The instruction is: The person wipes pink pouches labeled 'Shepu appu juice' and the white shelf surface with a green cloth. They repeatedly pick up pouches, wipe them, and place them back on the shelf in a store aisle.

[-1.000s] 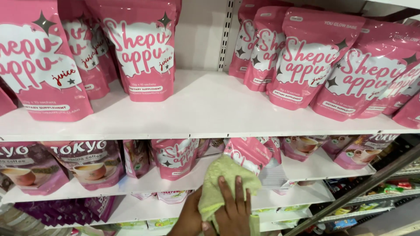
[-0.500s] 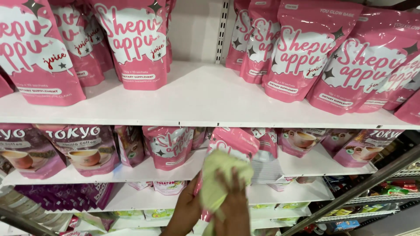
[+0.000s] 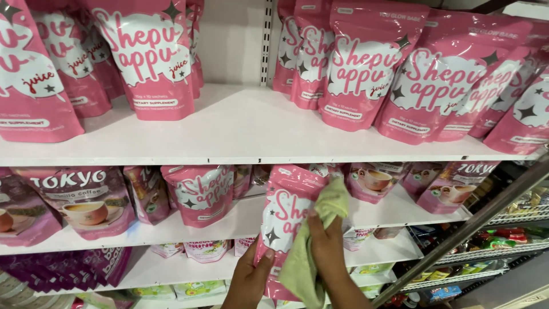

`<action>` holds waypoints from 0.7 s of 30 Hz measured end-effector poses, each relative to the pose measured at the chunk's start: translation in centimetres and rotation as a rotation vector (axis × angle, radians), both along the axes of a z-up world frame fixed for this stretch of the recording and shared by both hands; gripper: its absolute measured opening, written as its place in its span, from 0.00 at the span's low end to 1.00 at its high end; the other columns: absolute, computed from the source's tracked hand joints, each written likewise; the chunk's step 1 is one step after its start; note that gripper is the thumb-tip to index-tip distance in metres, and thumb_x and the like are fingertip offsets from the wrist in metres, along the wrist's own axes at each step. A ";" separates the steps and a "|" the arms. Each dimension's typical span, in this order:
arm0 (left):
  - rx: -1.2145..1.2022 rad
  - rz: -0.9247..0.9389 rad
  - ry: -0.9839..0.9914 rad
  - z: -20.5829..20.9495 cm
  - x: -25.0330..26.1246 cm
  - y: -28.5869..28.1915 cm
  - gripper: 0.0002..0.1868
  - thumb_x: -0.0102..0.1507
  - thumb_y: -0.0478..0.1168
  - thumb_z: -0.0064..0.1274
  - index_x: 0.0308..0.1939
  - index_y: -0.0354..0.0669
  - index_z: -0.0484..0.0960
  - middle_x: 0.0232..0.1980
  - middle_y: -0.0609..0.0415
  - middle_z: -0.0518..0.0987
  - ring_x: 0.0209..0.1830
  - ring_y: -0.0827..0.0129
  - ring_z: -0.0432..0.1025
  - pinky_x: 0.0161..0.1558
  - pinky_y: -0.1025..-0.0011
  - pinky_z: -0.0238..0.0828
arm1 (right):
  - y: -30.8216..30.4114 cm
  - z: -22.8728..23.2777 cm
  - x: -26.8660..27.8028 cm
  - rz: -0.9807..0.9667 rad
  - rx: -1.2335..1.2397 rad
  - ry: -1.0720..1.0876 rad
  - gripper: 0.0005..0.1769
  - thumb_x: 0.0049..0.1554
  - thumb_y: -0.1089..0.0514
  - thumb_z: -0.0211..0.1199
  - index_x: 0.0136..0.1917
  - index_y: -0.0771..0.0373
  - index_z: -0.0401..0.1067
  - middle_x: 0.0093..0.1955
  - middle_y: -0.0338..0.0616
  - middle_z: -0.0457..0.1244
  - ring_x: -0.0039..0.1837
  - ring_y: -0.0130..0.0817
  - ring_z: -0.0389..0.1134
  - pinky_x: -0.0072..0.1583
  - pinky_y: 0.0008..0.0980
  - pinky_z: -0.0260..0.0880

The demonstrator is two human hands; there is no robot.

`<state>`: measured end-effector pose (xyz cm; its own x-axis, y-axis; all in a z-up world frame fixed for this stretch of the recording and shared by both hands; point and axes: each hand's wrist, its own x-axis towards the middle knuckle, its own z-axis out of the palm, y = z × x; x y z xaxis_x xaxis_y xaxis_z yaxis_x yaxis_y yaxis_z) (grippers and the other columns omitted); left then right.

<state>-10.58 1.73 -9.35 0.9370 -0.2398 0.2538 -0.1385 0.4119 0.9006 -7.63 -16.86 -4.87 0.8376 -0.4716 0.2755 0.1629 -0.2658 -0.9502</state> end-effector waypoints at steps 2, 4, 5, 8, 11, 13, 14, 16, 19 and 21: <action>-0.012 0.013 0.039 0.8 0.1 0.3 0.28 0.69 0.39 0.46 0.73 0.34 0.67 0.64 0.50 0.79 0.63 0.72 0.70 0.63 0.70 0.66 | 1.2 -2.1 -1.8 0.085 0.154 0.051 0.25 0.61 0.48 0.59 0.63 0.70 0.68 0.60 0.56 0.68 0.62 0.41 0.67 0.64 0.37 0.65; -0.024 0.028 0.082 1.4 0.4 0.6 0.28 0.69 0.40 0.46 0.73 0.34 0.69 0.64 0.49 0.79 0.63 0.71 0.70 0.64 0.69 0.66 | 2.2 -3.3 -3.7 0.172 0.308 0.105 0.24 0.62 0.48 0.55 0.61 0.70 0.72 0.57 0.54 0.71 0.59 0.39 0.70 0.61 0.37 0.68; -0.100 0.038 0.123 1.6 0.7 0.7 0.29 0.69 0.40 0.45 0.73 0.34 0.66 0.65 0.49 0.78 0.64 0.71 0.70 0.64 0.69 0.66 | 2.6 -3.3 -4.6 0.207 0.342 0.107 0.23 0.62 0.50 0.55 0.63 0.68 0.71 0.58 0.48 0.70 0.59 0.34 0.69 0.61 0.35 0.68; -0.214 0.063 0.279 2.6 1.0 0.7 0.30 0.67 0.40 0.45 0.75 0.40 0.63 0.67 0.50 0.76 0.63 0.69 0.71 0.63 0.67 0.67 | 2.0 -2.9 -5.5 0.264 0.416 0.093 0.22 0.60 0.53 0.57 0.64 0.66 0.71 0.57 0.44 0.70 0.57 0.33 0.69 0.59 0.35 0.68; -0.067 0.161 0.153 3.4 0.9 0.6 0.33 0.67 0.38 0.48 0.76 0.42 0.58 0.69 0.49 0.73 0.64 0.70 0.68 0.63 0.69 0.66 | 0.6 -2.5 -5.6 0.235 0.373 0.084 0.20 0.60 0.57 0.61 0.62 0.70 0.72 0.53 0.51 0.71 0.54 0.37 0.69 0.56 0.39 0.70; 0.116 0.248 -0.084 2.6 1.3 0.6 0.35 0.67 0.37 0.51 0.76 0.39 0.55 0.71 0.47 0.71 0.67 0.71 0.66 0.65 0.72 0.63 | 0.4 -1.5 -6.4 0.192 0.285 0.098 0.18 0.61 0.58 0.63 0.60 0.73 0.72 0.52 0.55 0.71 0.52 0.38 0.68 0.55 0.41 0.70; 0.195 0.276 0.013 1.9 1.9 0.7 0.38 0.68 0.37 0.52 0.80 0.43 0.54 0.67 0.44 0.72 0.61 0.66 0.70 0.60 0.68 0.69 | 0.7 -0.6 -7.1 0.210 0.117 0.035 0.20 0.58 0.59 0.63 0.61 0.69 0.71 0.54 0.50 0.71 0.55 0.35 0.69 0.57 0.38 0.70; 0.274 0.306 0.116 0.7 2.5 1.1 0.42 0.68 0.37 0.53 0.84 0.47 0.52 0.64 0.40 0.74 0.56 0.60 0.74 0.55 0.64 0.75 | 1.2 0.7 -8.1 0.232 -0.051 -0.022 0.22 0.55 0.59 0.63 0.63 0.65 0.70 0.56 0.44 0.71 0.58 0.33 0.71 0.59 0.34 0.69; 0.170 0.201 0.044 0.2 2.5 1.9 0.31 0.69 0.45 0.46 0.75 0.38 0.70 0.69 0.45 0.79 0.61 0.63 0.73 0.62 0.65 0.69 | 0.2 0.5 -8.2 0.304 -0.338 -0.201 0.25 0.54 0.61 0.65 0.63 0.70 0.67 0.58 0.49 0.67 0.60 0.38 0.69 0.61 0.36 0.65; -0.345 -0.286 0.355 0.7 1.9 2.6 0.39 0.67 0.58 0.42 0.76 0.38 0.61 0.71 0.45 0.74 0.69 0.59 0.71 0.67 0.60 0.65 | -2.0 -0.8 -7.6 0.451 -0.243 -0.014 0.18 0.54 0.59 0.67 0.57 0.66 0.73 0.52 0.48 0.72 0.55 0.38 0.72 0.59 0.35 0.71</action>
<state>-8.64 4.32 -8.63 0.8890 -0.4558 0.0435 0.3086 0.6668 0.6784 -15.20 -18.81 -5.62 0.9386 0.0145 0.3448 0.3243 -0.3792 -0.8666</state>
